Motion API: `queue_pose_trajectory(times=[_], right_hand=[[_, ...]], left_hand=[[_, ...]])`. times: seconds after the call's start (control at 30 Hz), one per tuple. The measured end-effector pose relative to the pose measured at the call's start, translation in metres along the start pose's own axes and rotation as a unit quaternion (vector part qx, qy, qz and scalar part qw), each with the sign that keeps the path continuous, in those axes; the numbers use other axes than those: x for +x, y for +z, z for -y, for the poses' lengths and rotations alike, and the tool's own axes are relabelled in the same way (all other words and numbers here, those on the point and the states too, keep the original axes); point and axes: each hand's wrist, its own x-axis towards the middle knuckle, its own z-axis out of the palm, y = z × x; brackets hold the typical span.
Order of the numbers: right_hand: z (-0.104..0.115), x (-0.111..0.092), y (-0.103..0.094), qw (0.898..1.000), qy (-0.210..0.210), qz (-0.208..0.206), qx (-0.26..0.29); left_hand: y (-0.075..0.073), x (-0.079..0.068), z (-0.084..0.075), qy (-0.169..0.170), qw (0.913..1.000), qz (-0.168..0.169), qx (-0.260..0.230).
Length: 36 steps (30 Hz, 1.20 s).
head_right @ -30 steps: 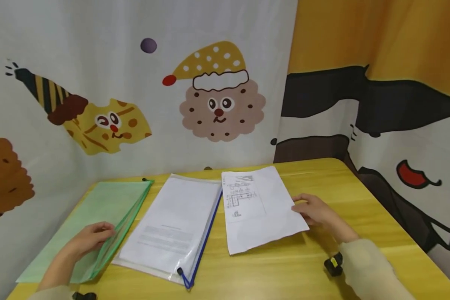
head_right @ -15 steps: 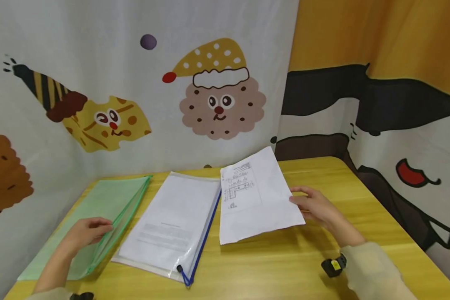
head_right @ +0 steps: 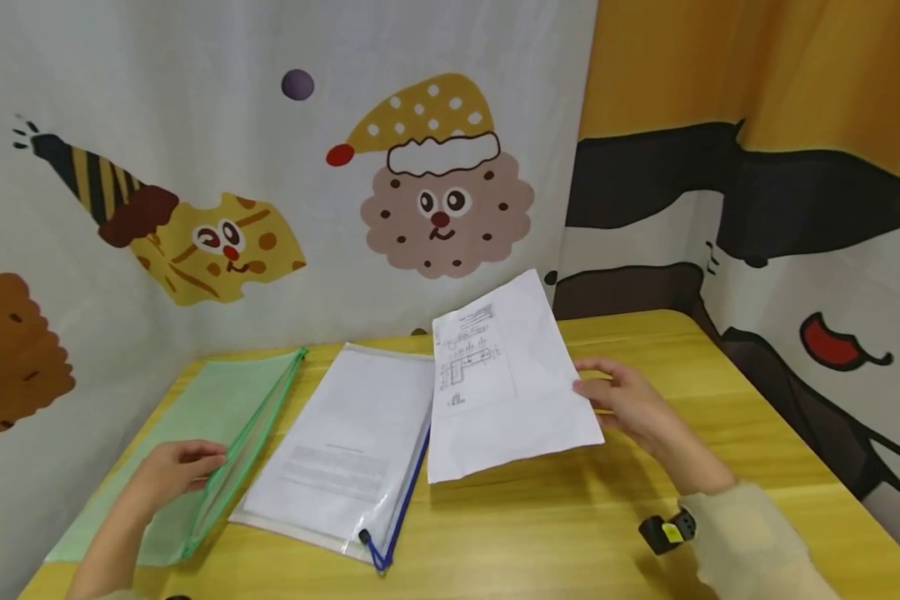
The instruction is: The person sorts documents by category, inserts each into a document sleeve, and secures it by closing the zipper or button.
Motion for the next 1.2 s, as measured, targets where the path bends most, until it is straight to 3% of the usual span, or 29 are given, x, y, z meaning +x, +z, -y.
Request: queue_pose_trajectory(times=[0.7,0.97,1.2], right_hand=[[0.003,0.03,0.059,0.999,0.008,0.037,0.034],[0.002,0.04,0.08,0.998,0.011,0.053,0.04],[0.003,0.045,0.096,0.997,0.009,0.068,0.046]], left_hand=[[0.011,-0.006,-0.004,0.017,0.9998,0.003,-0.014],[0.017,-0.007,-0.012,0.044,0.9989,-0.006,-0.011],[0.019,-0.007,-0.017,0.039,0.9992,-0.004,-0.003]])
